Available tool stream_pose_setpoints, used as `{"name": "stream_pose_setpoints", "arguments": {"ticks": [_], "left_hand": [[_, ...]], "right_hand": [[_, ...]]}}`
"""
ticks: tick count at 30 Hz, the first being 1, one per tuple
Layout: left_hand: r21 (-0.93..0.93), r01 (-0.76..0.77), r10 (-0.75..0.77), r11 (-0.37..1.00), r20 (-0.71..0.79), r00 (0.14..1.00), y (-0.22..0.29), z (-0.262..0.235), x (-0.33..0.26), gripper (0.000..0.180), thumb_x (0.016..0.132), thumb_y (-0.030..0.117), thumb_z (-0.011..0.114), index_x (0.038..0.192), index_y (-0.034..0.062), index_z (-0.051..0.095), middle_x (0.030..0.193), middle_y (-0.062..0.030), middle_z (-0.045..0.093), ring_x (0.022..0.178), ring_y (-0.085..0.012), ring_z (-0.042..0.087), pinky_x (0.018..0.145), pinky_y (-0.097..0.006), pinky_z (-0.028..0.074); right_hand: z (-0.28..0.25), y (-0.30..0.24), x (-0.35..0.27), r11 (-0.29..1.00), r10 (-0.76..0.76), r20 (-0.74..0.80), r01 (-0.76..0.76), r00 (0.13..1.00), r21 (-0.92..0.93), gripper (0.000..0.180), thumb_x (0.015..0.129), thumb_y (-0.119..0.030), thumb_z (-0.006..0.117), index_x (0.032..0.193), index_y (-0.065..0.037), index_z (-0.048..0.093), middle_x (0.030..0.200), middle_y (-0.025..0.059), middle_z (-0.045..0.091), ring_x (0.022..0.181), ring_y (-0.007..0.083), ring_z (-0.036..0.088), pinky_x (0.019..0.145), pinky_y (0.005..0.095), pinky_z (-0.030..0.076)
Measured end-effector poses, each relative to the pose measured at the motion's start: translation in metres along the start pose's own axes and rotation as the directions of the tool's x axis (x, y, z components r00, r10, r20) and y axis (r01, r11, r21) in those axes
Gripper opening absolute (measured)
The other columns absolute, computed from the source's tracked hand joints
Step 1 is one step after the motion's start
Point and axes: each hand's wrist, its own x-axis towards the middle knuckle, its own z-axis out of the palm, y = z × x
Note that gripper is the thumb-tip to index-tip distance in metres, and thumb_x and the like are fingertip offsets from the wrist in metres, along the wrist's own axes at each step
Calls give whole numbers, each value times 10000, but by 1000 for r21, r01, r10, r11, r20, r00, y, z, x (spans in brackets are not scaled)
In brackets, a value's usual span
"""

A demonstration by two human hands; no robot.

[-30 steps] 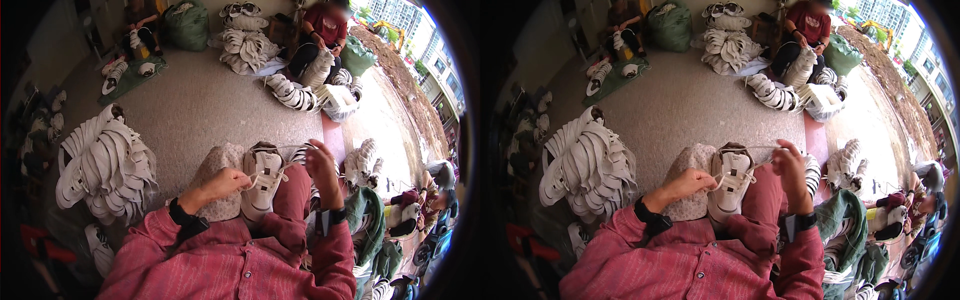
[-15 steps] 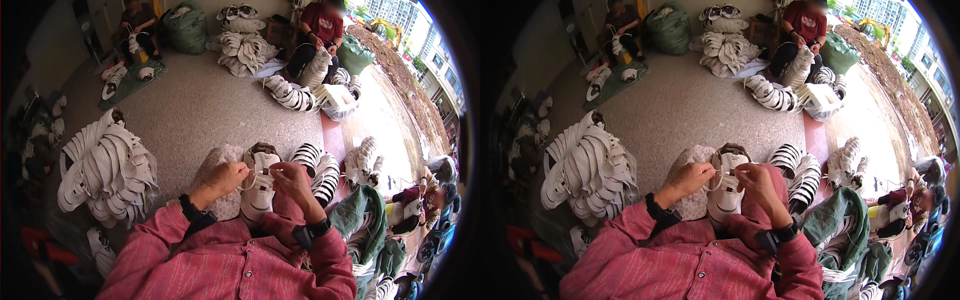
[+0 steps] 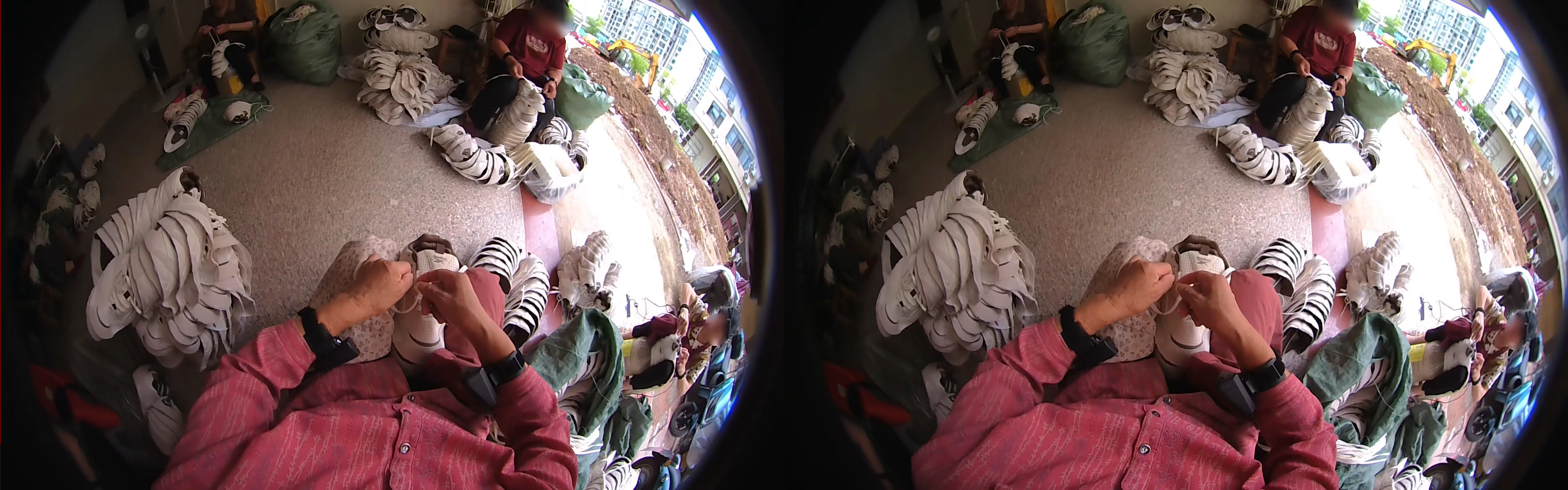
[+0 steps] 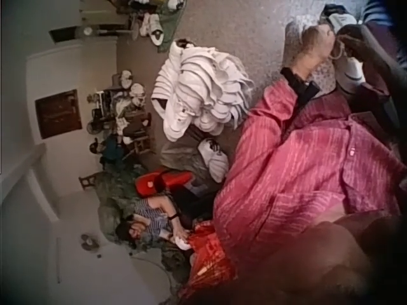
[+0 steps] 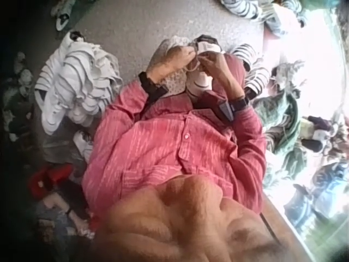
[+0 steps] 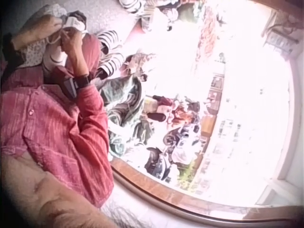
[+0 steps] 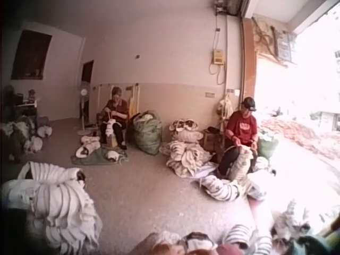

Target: The person is threading laces through the eyelets of shoe uppers.

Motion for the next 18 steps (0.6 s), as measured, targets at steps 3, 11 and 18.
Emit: {"name": "stream_pose_setpoints", "arguments": {"ticks": [3, 11, 18], "left_hand": [[68, -121, 105, 990, 207, 973, -10, -16, 12, 179, 841, 239, 597, 861, 66, 637, 818, -108, 638, 789, -327, 619, 797, -425, 458], [-459, -55, 332, 887, 550, 766, -25, -46, 64, 413, 739, 88, 709, 1131, 55, 585, 1094, -79, 575, 979, -191, 599, 855, -311, 486], [-476, 80, 279, 876, 634, 721, -31, -40, 67, 472, 667, 75, 766, 1103, 54, 586, 1041, -61, 594, 930, -174, 596, 817, -308, 487]], "right_hand": [[-2, -1, 0, 995, -11, 31, 14, 999, -103, 283, 928, -204, 575, 1051, 48, 615, 634, 42, 613, 505, 77, 542, 444, 235, 413], [-39, -27, 32, 490, -557, -51, 279, 829, -826, 137, 833, -154, 604, 858, -77, 715, 857, 136, 687, 773, 284, 674, 642, 347, 506], [-40, -18, 48, 813, -307, 261, 395, 915, -428, 117, 775, -33, 702, 892, -21, 701, 820, 60, 678, 743, 115, 625, 683, 274, 509]]}}
